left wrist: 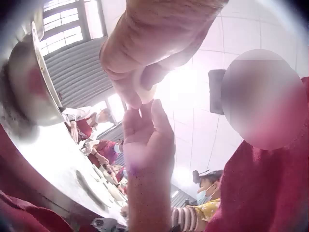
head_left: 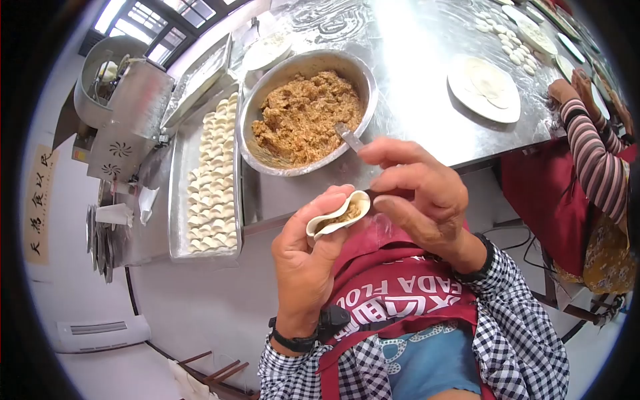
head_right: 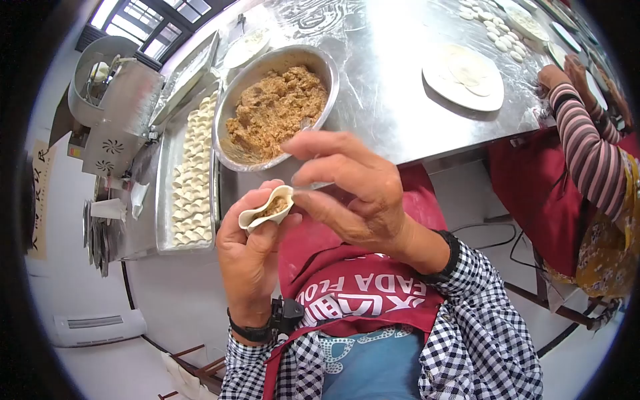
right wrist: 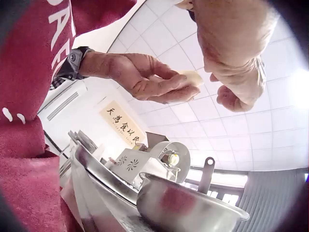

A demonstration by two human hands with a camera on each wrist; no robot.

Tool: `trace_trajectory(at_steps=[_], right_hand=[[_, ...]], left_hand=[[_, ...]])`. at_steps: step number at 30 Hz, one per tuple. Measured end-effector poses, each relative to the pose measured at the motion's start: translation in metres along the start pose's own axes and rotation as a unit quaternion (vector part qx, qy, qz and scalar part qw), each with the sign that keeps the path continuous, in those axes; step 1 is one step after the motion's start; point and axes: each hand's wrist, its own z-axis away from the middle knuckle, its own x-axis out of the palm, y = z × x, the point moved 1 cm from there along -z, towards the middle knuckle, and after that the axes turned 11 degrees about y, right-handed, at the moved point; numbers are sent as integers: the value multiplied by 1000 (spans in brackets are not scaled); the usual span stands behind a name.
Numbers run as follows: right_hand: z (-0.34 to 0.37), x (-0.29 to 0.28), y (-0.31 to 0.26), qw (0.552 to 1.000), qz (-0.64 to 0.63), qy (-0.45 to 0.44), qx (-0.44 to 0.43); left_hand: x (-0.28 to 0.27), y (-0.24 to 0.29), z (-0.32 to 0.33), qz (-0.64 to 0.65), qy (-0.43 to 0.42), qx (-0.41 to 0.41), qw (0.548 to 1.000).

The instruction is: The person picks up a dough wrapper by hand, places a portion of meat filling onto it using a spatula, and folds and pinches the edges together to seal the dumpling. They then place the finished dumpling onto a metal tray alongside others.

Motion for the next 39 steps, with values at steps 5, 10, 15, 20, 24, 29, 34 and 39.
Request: trace_trajectory(at_steps=[5,10,15,20,24,29,34,39], right_hand=[[10,3,-4,998,-42,9,36],[17,8,-7,995,-62,31,76],[17,13,-10,999,-26,17,25],[14,17,-9,998,26,28,-45],[9,17,-9,986,103,18,-129],[7,16,-6,982,105,5,-156],[7,16,-13,999,39,24,-8],[10,15,-9,997,-46,-2,67]], left_hand=[[6,-2,4,28,13,-17,999],[6,-7,5,66,23,-13,997],[6,-12,6,82,60,-5,995],[7,-15,6,81,68,19,994],[10,-16,6,62,73,25,995],[8,-14,9,71,64,6,995],[4,-12,10,100,43,-18,994],[9,-7,11,101,40,-49,993]])
